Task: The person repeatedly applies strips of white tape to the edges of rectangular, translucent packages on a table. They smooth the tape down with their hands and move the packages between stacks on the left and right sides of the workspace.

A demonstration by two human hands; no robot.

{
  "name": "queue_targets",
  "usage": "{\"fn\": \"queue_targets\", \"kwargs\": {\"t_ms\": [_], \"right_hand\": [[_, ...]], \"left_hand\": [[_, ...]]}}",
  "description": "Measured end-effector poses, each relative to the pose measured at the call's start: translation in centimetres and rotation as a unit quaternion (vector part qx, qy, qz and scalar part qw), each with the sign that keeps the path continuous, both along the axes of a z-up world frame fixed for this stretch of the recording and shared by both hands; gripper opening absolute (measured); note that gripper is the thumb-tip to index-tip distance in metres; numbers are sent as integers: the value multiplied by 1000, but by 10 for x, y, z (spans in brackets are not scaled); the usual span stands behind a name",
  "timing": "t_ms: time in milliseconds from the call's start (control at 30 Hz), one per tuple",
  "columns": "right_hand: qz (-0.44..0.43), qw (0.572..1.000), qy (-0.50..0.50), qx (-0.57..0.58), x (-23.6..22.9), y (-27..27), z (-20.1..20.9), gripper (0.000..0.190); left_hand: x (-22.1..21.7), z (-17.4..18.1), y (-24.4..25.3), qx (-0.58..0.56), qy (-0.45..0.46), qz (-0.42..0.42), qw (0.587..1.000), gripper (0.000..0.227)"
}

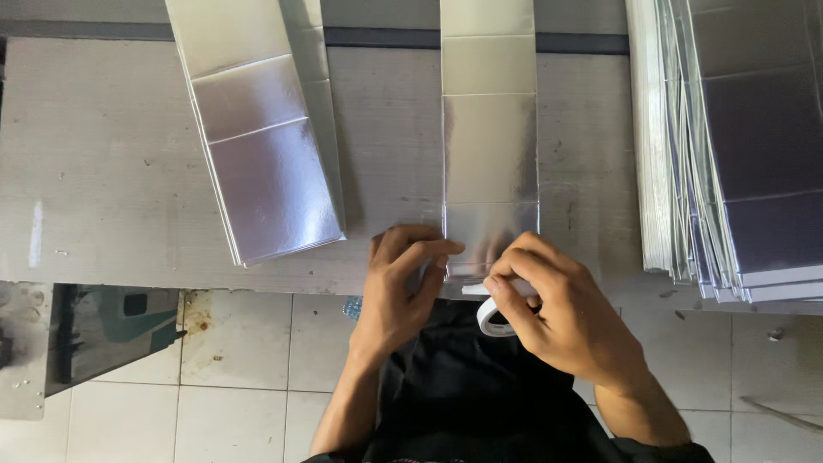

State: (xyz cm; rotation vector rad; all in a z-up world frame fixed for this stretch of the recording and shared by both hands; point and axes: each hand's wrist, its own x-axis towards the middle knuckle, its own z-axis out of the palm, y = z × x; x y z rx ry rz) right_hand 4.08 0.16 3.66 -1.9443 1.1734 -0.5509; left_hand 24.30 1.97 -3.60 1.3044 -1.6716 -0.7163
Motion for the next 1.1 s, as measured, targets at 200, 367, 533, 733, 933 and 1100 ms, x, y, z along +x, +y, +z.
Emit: {"fn": "queue_targets", "kwargs": {"t_ms": [200, 367, 533, 733, 933, 1100], "right_hand": [[-22, 996, 74, -50, 14, -4, -14, 22], [-40, 991, 112, -68, 20, -5, -16, 16], [-50, 987, 136, -66, 21, -6, -19, 22], [-54, 990, 119, -60, 19, -7, -19, 23], [-52, 988, 131, -67, 21, -7, -18, 22], [-53, 986, 138, -78, 23, -5, -17, 20]], "left_hand": [[4, 5, -1, 5, 3, -9, 1000, 19], [4, 5, -2, 10, 3, -18, 1000, 24], [5, 10, -5, 12, 44, -16, 999, 23], [5, 11, -5, 21, 49, -16, 998, 24], [5, 9, -5, 21, 46, -17, 999, 23], [5, 8, -5, 17, 47, -15, 999, 23]]}}
